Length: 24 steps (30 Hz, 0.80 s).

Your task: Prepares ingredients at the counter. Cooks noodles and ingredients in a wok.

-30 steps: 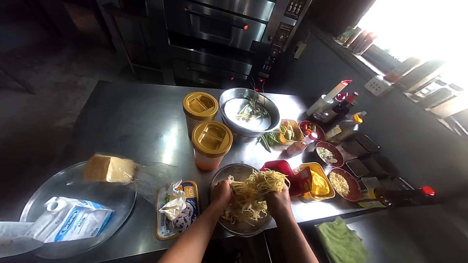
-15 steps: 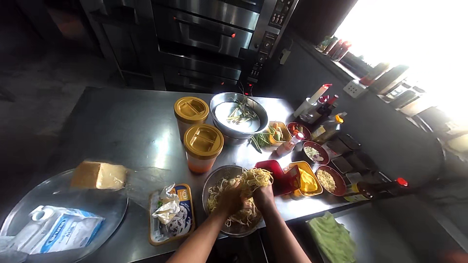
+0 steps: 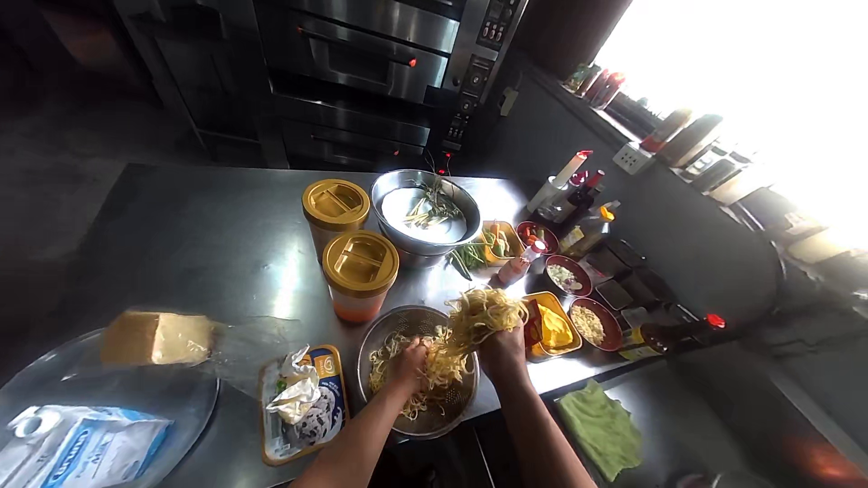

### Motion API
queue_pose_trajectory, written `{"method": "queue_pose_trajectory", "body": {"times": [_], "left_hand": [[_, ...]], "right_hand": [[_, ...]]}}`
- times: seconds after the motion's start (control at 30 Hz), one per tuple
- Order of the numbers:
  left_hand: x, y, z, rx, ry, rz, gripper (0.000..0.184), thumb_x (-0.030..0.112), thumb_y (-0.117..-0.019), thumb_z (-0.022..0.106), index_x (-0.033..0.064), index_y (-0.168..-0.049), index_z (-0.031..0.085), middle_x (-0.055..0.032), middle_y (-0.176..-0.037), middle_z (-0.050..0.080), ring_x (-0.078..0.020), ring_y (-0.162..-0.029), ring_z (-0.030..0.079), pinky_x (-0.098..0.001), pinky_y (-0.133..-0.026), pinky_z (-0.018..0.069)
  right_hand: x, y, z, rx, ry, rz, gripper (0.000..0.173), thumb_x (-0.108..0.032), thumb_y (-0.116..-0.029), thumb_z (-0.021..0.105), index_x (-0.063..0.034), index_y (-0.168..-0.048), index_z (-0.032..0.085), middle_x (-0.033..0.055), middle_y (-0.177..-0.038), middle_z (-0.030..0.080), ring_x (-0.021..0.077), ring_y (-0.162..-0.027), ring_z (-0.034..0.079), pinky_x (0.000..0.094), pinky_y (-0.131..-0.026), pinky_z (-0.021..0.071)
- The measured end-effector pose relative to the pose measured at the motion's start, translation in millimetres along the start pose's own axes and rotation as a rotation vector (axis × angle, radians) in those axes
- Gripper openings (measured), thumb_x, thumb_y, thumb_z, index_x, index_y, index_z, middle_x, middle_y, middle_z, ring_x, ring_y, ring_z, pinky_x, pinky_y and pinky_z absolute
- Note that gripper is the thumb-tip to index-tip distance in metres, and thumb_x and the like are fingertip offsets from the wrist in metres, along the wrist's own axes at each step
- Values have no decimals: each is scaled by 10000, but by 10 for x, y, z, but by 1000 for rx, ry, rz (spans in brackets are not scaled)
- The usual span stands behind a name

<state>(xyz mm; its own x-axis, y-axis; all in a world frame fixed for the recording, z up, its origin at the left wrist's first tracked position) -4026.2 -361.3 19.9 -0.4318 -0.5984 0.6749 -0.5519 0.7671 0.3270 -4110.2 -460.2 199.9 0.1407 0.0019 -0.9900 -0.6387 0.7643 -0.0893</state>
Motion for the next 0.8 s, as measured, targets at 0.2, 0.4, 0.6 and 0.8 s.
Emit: {"method": "queue_pose_trajectory", "body": {"times": [0.2, 0.4, 0.6, 0.8], "left_hand": [[-136, -41, 16, -24, -46, -199, 622, 205, -931, 659, 106, -1518, 481, -162, -1439, 596, -366, -1279, 604, -610, -1036, 490], [-103, -44, -3, -22, -67, -179, 508, 144, -949, 648, 24, -1433, 557, -196, -1424, 596, -363, -1300, 591, -581, -1073, 475], [-152, -112, 31, 32, -26, -70, 803, 245, -850, 779, 193, -1577, 442, -77, -1624, 417, -296, -1343, 571, -538, -1090, 494], [-51, 115, -242, -3, -108, -157, 487, 332, -889, 747, 49, -1278, 674, -162, -1349, 649, -343, -1216, 646, -572, -1036, 512]], "right_hand": [[-372, -31, 44, -33, -36, -17, 199, -51, -940, 606, -99, -1131, 629, 40, -945, 709, 128, -808, 697, 346, -707, 613], [-1033, -96, 119, -28, -28, -45, 212, -33, -957, 595, -97, -1160, 598, 25, -956, 692, 109, -845, 689, 319, -736, 610], [-1715, -152, 151, -103, -18, -132, 175, -18, -955, 590, -128, -1087, 619, -6, -897, 695, 79, -802, 686, 276, -710, 608], [-2044, -115, -315, -46, -64, -156, 145, -21, -990, 567, -113, -1096, 607, 11, -918, 679, 91, -830, 676, 294, -745, 604]]}}
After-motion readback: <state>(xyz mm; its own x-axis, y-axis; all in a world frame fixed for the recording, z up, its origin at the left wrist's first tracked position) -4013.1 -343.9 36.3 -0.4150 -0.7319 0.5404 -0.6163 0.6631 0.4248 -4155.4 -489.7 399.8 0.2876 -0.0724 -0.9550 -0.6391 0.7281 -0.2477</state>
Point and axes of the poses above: each hand's wrist, its own y-axis away from the middle knuckle, its own z-axis out of the palm, x = y × z, the point moved 5 cm from there along -y, towards the middle knuckle
